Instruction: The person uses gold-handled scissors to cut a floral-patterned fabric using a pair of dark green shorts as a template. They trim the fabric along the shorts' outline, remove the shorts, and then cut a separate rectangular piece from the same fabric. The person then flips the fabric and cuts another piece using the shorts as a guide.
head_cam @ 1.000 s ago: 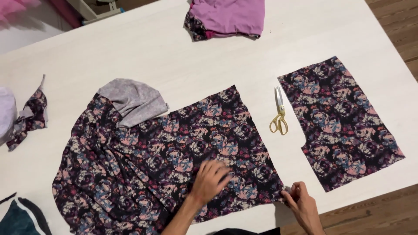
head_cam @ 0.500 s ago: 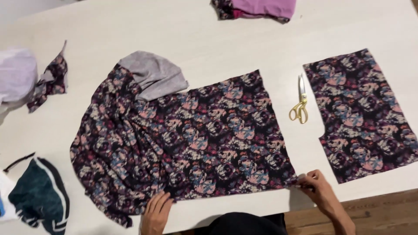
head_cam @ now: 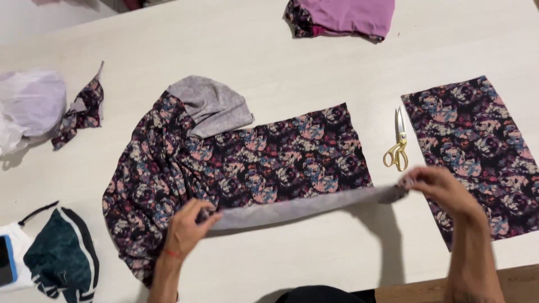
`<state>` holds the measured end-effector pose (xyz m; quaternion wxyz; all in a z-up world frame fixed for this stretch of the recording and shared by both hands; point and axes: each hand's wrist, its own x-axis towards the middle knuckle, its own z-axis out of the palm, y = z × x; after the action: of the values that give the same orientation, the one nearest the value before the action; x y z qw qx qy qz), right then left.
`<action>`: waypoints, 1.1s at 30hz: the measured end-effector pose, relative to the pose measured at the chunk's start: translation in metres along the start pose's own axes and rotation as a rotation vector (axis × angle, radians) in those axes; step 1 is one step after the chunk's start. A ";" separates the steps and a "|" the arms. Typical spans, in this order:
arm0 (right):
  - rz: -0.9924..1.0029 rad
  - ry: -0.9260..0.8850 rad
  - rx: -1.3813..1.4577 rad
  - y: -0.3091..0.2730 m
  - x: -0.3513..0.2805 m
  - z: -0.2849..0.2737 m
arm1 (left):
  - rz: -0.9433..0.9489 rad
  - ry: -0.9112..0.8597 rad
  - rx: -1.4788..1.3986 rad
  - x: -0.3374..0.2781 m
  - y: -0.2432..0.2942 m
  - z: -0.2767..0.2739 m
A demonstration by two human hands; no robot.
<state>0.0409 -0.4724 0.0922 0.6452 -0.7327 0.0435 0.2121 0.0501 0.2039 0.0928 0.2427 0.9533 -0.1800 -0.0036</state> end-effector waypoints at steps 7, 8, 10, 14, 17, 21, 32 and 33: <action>0.057 0.258 0.025 -0.065 0.155 0.021 | -0.185 -0.079 -0.147 0.142 -0.053 -0.005; -0.023 0.353 0.048 -0.059 0.182 0.026 | -0.119 -0.009 -0.070 0.158 -0.073 0.009; -0.035 0.383 0.019 -0.015 0.233 0.021 | -0.183 -0.058 -0.043 0.170 -0.096 0.037; 0.002 0.528 -0.251 -0.002 0.263 0.031 | -0.254 -0.113 -0.011 0.180 -0.095 0.057; -0.076 0.574 -0.102 -0.015 0.252 0.044 | -0.222 -0.068 0.046 0.172 -0.113 0.070; -0.080 0.504 0.126 -0.053 0.229 0.038 | -0.215 0.009 -0.113 0.176 -0.100 0.050; -0.019 0.504 -0.444 0.002 0.287 0.017 | -0.166 0.014 0.120 0.208 -0.130 0.071; -0.015 0.504 -0.444 -0.005 0.280 0.022 | -0.166 0.011 0.119 0.207 -0.129 0.075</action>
<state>0.2909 -0.3917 -0.0079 0.4405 -0.8850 0.1490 0.0238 0.2804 0.2030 -0.0162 0.1855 0.9776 -0.0990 -0.0079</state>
